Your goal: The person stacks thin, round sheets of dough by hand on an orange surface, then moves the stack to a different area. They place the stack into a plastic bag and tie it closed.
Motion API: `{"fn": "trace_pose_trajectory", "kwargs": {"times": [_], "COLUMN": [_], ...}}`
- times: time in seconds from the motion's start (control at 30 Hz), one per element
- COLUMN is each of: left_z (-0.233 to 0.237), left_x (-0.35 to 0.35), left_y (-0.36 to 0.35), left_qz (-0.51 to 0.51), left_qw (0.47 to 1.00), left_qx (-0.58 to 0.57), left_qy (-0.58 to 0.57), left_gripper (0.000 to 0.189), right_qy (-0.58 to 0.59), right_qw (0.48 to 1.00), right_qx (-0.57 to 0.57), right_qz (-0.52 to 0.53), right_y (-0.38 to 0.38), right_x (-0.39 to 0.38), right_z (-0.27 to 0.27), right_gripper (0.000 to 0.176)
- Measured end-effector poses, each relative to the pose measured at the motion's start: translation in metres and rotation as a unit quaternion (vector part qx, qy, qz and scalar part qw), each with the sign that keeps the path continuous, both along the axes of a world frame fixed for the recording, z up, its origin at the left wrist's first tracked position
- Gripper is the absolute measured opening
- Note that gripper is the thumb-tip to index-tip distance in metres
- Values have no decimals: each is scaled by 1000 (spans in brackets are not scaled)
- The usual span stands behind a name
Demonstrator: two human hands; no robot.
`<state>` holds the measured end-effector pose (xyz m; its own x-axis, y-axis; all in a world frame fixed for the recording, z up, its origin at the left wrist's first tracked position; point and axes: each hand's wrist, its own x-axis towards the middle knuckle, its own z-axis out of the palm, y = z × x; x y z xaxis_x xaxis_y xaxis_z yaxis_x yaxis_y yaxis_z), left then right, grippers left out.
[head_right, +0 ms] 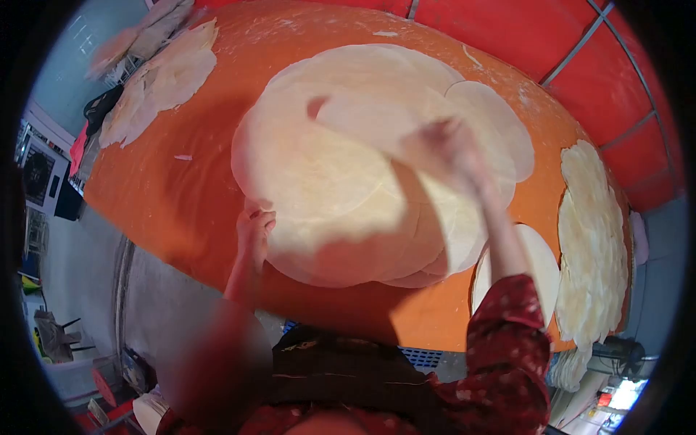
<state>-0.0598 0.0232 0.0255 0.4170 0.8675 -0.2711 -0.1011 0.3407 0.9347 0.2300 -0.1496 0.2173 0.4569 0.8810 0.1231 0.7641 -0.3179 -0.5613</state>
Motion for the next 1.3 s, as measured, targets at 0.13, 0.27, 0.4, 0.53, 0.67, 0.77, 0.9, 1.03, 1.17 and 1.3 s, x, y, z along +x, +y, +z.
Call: {"fn": "trace_pose_trajectory", "kwargs": {"times": [0.13, 0.27, 0.4, 0.53, 0.67, 0.77, 0.9, 1.03, 1.17, 1.3], "left_z": [12, 8, -5, 18, 14, 26, 27, 6, 8, 12], "left_x": [1, 7, 13, 17, 13, 30, 87, 160, 195, 207], "left_y": [24, 40, 54, 54, 66, 74, 88, 118, 140, 153], "left_qz": [-21, -60, -79, -95, -107, -122, -158, -179, -133, -196], "left_qw": [990, 986, 966, 961, 941, 949, 938, 916, 911, 931], "left_qx": [-136, -150, -164, -150, -165, -158, -186, -262, -340, -261], "left_qy": [-24, -31, -183, -214, -274, -243, -246, -244, -192, -165], "left_gripper": [24, 30, 35, 37, 37, 33, 23, 21, 20, 27], "right_qy": [-238, -333, -275, -169, 202, 30, -249, -500, -416, -254], "right_qw": [966, 943, 952, 980, 979, 998, 955, 774, 904, 953], "right_qx": [-17, 3, 20, 18, -4, 49, 160, 366, 93, 158], "right_qz": [-103, 11, 132, 106, -19, -16, -2, 131, -16, 40], "right_y": [40, 84, 121, 126, 140, 153, 156, 176, 193, 198], "right_x": [-6, -65, -125, -163, -90, 47, 137, 108, 97, 51], "right_z": [91, 48, -126, -164, -129, -31, 102, 118, -11, -169], "right_gripper": [15, 24, 37, 34, 29, 32, 36, 13, 39, 32]}}
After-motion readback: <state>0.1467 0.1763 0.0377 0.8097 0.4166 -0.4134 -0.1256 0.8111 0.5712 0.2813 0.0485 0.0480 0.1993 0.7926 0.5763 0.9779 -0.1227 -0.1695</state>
